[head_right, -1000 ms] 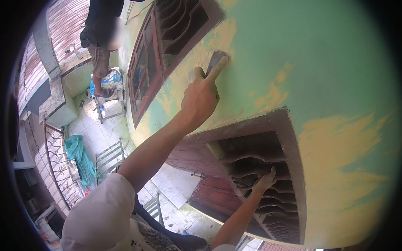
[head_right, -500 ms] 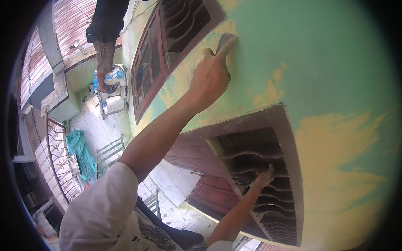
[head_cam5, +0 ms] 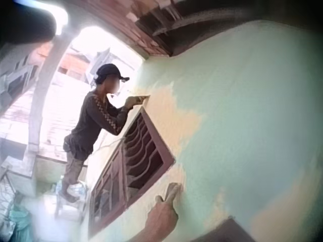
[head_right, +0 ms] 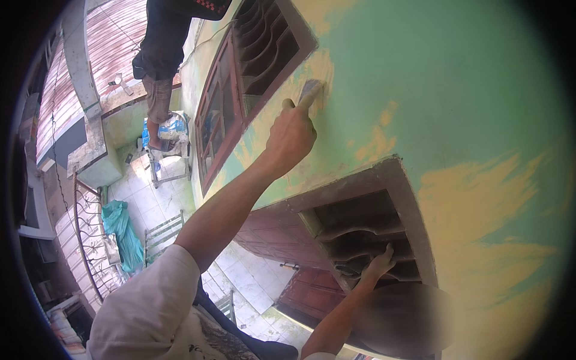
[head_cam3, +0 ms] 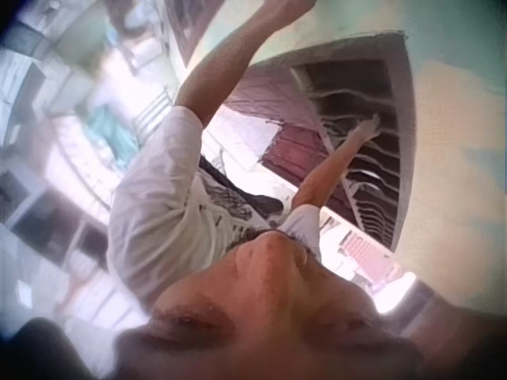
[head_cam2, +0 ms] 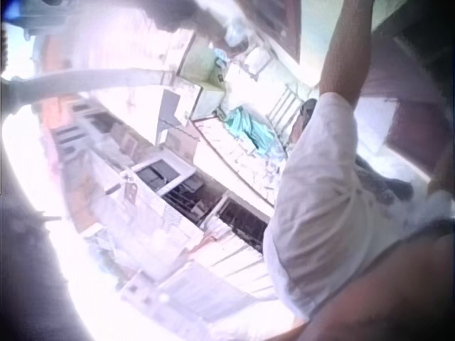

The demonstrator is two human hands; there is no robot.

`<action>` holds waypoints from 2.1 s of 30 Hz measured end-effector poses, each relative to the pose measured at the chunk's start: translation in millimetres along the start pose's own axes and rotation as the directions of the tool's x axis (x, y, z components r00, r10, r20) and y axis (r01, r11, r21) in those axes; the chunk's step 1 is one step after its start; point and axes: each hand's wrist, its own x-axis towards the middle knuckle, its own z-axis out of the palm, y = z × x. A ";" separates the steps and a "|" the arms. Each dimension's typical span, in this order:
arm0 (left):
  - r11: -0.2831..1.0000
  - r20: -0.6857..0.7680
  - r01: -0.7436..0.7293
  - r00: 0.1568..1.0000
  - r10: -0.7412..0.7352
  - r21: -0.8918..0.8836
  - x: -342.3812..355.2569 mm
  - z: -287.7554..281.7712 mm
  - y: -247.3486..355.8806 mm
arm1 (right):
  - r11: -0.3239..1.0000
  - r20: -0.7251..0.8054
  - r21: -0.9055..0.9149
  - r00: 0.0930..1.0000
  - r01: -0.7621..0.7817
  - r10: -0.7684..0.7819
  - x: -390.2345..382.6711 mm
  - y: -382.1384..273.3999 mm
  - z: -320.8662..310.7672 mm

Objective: The person scrapes a light green painted wall with a small metal scraper, removing patches of paint to reveal a yellow underlayer. The person works methodically across the surface, occasionally adjusting position to reach different areas.

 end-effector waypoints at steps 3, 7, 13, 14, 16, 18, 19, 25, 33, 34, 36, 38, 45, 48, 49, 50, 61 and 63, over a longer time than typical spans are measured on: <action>0.997 -0.049 -0.056 0.997 0.054 -0.047 16.4 -13.1 19.1 | 0.997 0.072 0.068 0.997 0.037 -0.042 7.9 7.3 -0.1; 1.000 0.104 0.019 0.994 -0.019 0.001 -0.1 -3.6 3.0 | 0.995 0.044 0.086 0.998 0.047 -0.051 2.4 7.8 1.3; 0.998 -0.048 -0.056 0.997 0.057 0.032 25.8 -17.6 23.0 | 0.999 -0.013 0.028 1.000 0.027 -0.027 -2.8 2.1 10.1; 0.998 -0.009 -0.029 1.000 0.030 0.055 18.7 -13.8 20.7 | 0.999 0.006 0.045 1.000 0.021 -0.022 -3.5 3.4 4.8; 0.996 0.031 -0.046 0.999 0.044 0.072 16.1 -14.4 15.2 | 0.998 0.032 0.058 0.999 0.019 -0.021 -0.9 5.4 1.7; 0.993 -0.025 -0.083 0.996 0.085 0.080 27.2 -22.1 19.4 | 0.999 0.042 0.046 0.999 0.028 -0.030 2.8 7.0 -0.4; 0.991 -0.070 -0.125 0.989 0.129 0.053 37.7 -30.2 26.6 | 0.999 0.020 0.043 0.999 0.026 -0.027 1.1 6.8 2.0; 0.994 0.039 -0.056 0.998 0.053 0.095 12.3 -14.3 17.3 | 0.998 0.015 0.067 1.000 0.020 -0.021 4.6 10.4 1.5; 0.996 0.017 -0.036 0.999 0.035 0.086 15.7 -12.6 25.7 | 0.999 -0.060 0.033 0.998 0.032 -0.030 -0.6 8.2 10.3; 0.995 -0.016 -0.067 0.998 0.068 0.073 22.2 -14.7 29.3 | 0.998 -0.039 0.058 0.999 0.028 -0.026 0.3 5.5 7.7; 0.993 -0.087 -0.103 0.990 0.109 0.065 36.3 -21.5 30.7 | 0.996 0.023 0.089 1.000 0.003 -0.005 4.1 8.6 1.0; 0.994 -0.098 -0.098 0.990 0.102 0.042 37.0 -23.1 36.7 | 0.998 0.038 0.069 0.999 0.004 -0.006 4.4 7.5 2.6; 0.998 -0.036 -0.063 0.997 0.062 -0.025 42.5 -32.2 41.6 | 0.998 0.054 0.054 0.998 0.022 -0.025 -0.2 5.7 -0.3; 0.999 -0.040 -0.037 0.998 0.039 0.037 32.5 -17.4 30.3 | 0.999 0.032 0.034 0.999 -0.001 0.000 -3.3 2.3 5.1; 0.996 -0.032 -0.026 0.999 0.029 0.080 29.5 -17.0 30.2 | 0.999 0.036 0.051 0.999 0.000 -0.001 -2.7 2.2 4.9; 0.997 -0.061 -0.050 0.997 0.054 0.060 36.5 -19.0 32.6 | 0.998 0.039 0.068 0.999 0.000 -0.003 -2.2 2.5 1.1; 0.997 -0.098 -0.061 0.993 0.065 0.048 48.7 -30.5 39.8 | 0.999 0.063 0.041 0.998 0.001 -0.004 10.7 8.9 -1.9; 0.994 -0.063 -0.061 0.996 0.066 0.088 42.7 -28.7 36.7 | 1.000 0.062 -0.001 0.998 0.015 -0.015 14.7 12.0 -1.1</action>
